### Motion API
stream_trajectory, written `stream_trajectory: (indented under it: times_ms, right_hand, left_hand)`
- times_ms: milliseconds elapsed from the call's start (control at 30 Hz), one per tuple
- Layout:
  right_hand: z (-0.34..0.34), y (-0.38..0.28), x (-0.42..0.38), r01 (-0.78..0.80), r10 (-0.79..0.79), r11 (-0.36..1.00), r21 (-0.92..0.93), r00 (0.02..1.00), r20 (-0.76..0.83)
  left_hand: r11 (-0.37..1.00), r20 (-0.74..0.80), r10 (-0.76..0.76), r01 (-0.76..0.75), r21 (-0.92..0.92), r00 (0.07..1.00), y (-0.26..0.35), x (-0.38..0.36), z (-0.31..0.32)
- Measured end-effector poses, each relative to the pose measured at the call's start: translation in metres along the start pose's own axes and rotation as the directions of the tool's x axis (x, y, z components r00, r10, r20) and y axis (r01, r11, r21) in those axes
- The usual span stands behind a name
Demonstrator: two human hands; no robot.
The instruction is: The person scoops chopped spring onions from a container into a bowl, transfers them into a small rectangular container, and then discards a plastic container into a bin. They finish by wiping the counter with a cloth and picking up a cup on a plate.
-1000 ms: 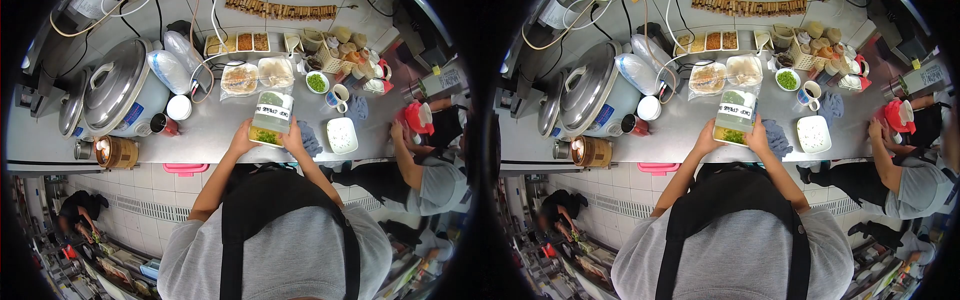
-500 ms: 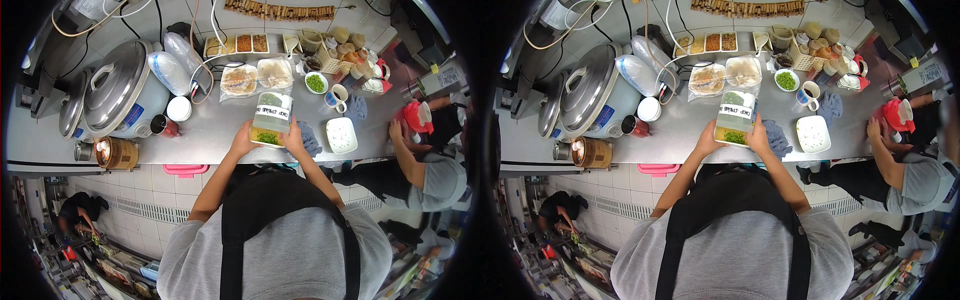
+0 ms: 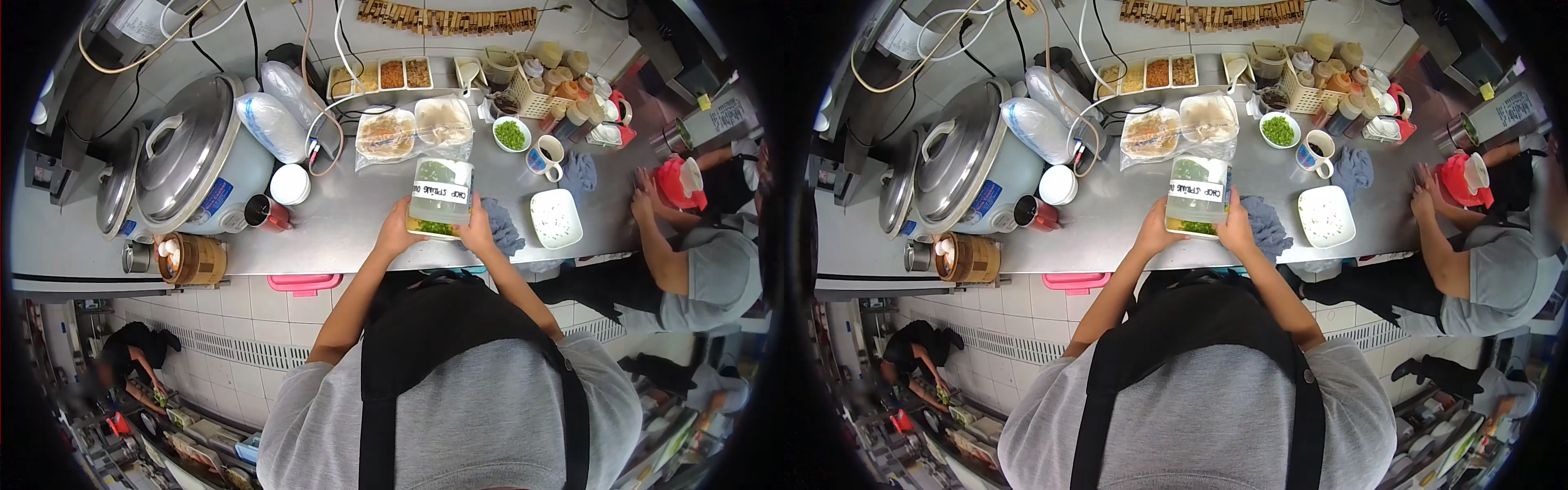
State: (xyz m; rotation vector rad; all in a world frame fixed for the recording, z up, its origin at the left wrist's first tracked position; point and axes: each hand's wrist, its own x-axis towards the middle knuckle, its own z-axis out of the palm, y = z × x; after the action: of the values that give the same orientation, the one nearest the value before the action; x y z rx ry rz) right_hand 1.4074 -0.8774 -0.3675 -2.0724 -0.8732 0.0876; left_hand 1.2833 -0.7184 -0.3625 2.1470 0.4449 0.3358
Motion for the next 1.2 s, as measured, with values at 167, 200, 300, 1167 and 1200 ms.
stream_trajectory:
  times_ms: [167,200,300,1167,1200]
  right_hand:
    - [0.001,-0.001,0.003,-0.05,0.05,0.998,0.034,0.999,0.005]
    - [0.001,-0.002,0.004,-0.097,0.095,0.994,0.054,0.995,0.029]
    - [-0.003,-0.007,0.005,-0.139,0.136,0.987,0.085,0.99,0.034]
    - [-0.004,-0.012,0.004,-0.177,0.173,0.98,0.088,0.984,0.05]
    - [-0.005,-0.012,0.005,-0.214,0.208,0.975,0.068,0.975,0.083]
  left_hand:
    - [1.0,0.006,-0.008,0.008,-0.019,1.0,0.0,0.001,-0.001]
    - [1.0,0.006,-0.01,0.01,-0.02,1.0,0.0,0.001,-0.001]
    - [0.999,0.021,-0.018,0.019,-0.033,1.0,0.002,0.001,-0.002]
    - [0.999,0.018,-0.042,0.043,-0.015,0.999,0.012,0.001,-0.009]
    - [0.999,0.018,-0.043,0.044,-0.014,0.999,0.011,0.001,-0.008]
